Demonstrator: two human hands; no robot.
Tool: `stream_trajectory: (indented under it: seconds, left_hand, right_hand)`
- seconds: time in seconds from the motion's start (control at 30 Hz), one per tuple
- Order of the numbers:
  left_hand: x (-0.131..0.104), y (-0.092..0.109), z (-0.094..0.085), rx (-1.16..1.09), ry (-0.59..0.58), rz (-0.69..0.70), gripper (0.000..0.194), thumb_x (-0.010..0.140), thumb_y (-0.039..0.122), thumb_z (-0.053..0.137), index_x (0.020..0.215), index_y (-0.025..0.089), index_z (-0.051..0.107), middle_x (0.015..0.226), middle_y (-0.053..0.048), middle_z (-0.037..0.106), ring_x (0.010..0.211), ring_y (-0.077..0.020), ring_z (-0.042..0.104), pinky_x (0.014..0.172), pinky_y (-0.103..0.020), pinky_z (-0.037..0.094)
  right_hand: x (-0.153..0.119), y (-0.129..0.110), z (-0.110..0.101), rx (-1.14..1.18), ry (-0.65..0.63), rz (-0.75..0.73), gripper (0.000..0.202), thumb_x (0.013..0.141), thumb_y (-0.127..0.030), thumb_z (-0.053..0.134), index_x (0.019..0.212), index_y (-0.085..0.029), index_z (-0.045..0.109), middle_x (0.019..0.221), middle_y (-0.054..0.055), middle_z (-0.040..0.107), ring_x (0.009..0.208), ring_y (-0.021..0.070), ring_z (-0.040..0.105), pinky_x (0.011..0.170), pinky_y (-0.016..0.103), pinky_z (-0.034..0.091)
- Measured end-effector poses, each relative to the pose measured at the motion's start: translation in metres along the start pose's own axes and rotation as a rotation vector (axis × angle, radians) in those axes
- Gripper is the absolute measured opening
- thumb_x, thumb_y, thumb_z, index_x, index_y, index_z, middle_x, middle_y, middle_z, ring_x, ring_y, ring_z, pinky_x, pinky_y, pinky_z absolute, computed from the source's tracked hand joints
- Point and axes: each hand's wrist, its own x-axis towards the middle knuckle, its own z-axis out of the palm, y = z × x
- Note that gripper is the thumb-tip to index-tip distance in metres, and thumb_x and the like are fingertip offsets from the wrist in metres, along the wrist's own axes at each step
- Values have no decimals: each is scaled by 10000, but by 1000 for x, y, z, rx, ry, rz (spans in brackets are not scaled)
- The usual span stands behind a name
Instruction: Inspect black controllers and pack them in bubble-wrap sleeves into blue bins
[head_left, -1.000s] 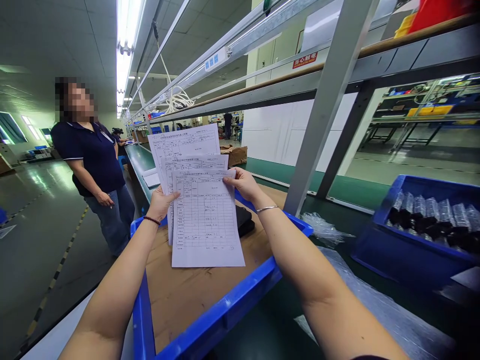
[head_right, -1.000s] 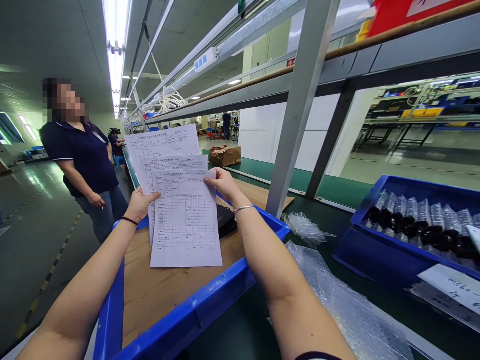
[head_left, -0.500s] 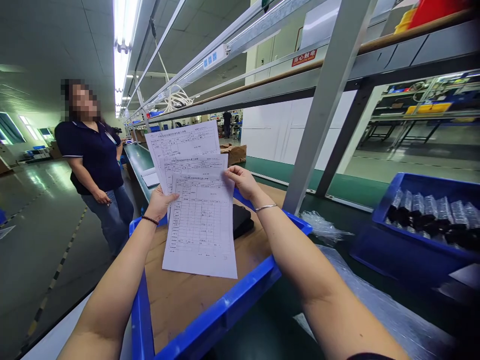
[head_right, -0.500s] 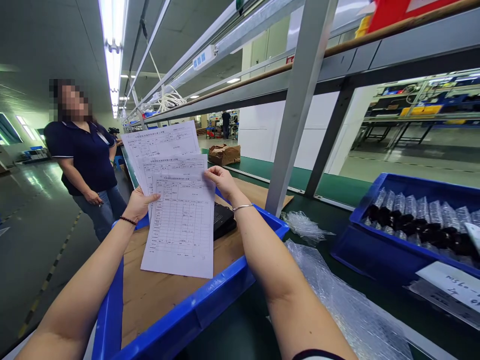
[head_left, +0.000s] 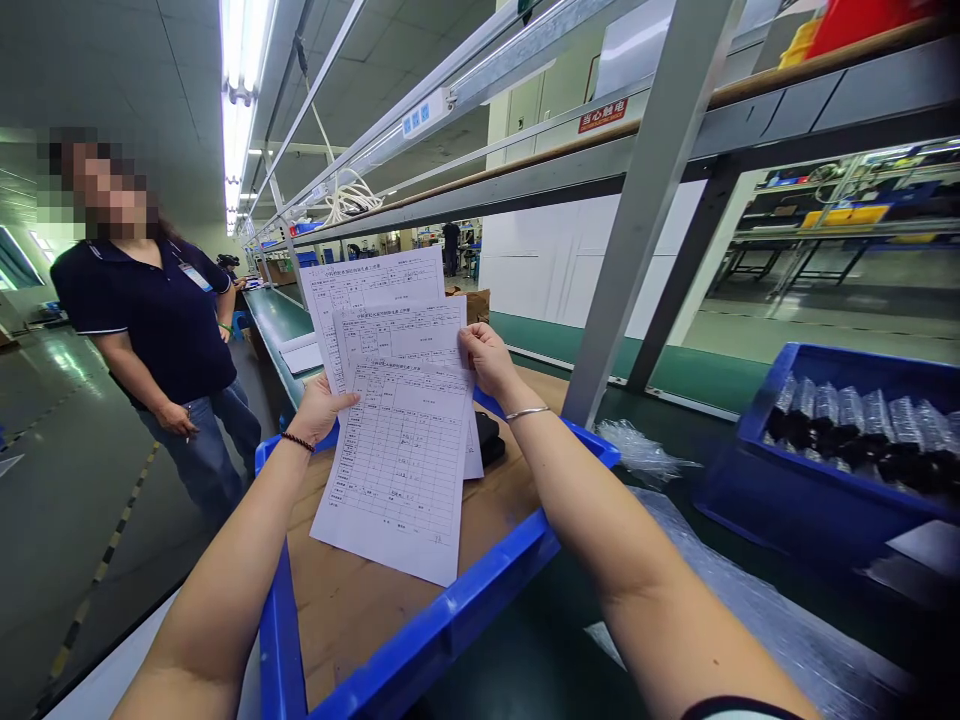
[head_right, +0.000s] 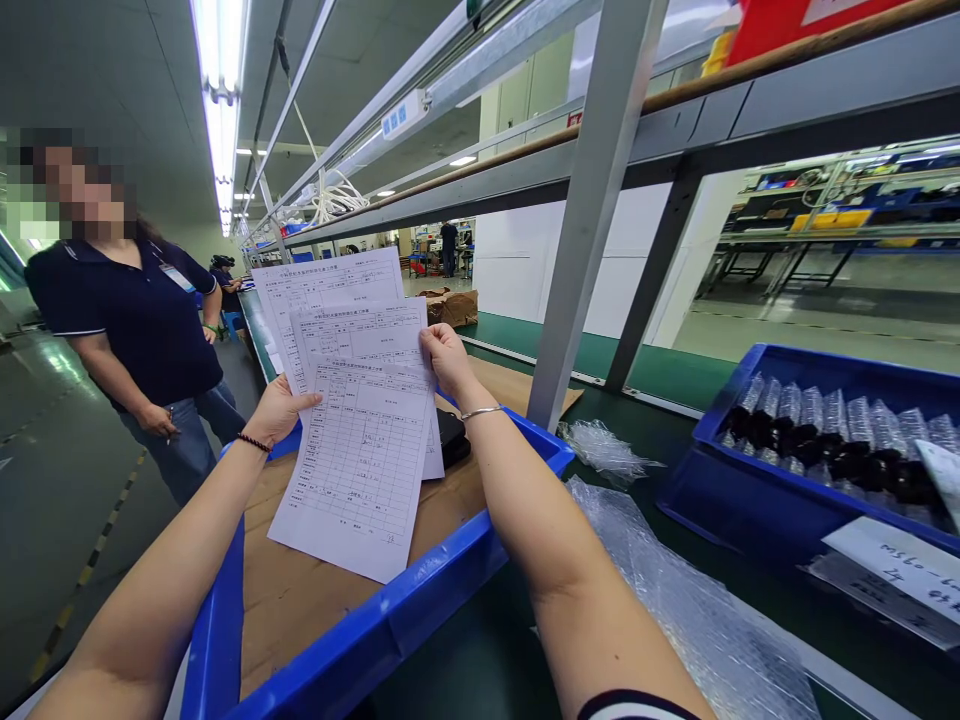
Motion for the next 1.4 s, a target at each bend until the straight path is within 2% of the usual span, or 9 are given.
stream_trajectory:
  seconds: [0.3,0.53,0.9,1.4]
  left_hand:
    - [1,-3,-3,-17,1,-11,500,457,150,873,917,151,677,938,-81,726,899,-266,675,877,-444,528]
    - [1,-3,-3,-23,3,-8,506,449,147,870,917,152,677,932,-78,726,889,-265,677,864,-437,533]
    - [2,-3,-2,-15,15,2,514,434,148,867,911,150,673,922,-85,723,891,-273,674,881,-452,516]
    - [1,-2,-1,-20,11,-11,511,426,138,866,898,150,670,918,-76,722,907,-270,672,886,-443,510]
  right_hand:
    - [-2,-1,-1,-1,-3,20,453,628,-559,745,722,-223,457,618,-43,423,519,95,334,460,236,281]
    - [-2,-1,0,11,-21,15,456,629,-561,742,720,-227,444,627,-38,443,532,103,371,467,246,302]
    - [-4,-3,1,16,-45,38,507,585,-599,751,731,-229,437,609,-50,426,490,87,335,441,234,240]
    - [-8,-6,2,24,-120,102,472,578,-542,783,718,-224,465,640,-41,474,516,85,389,463,222,298]
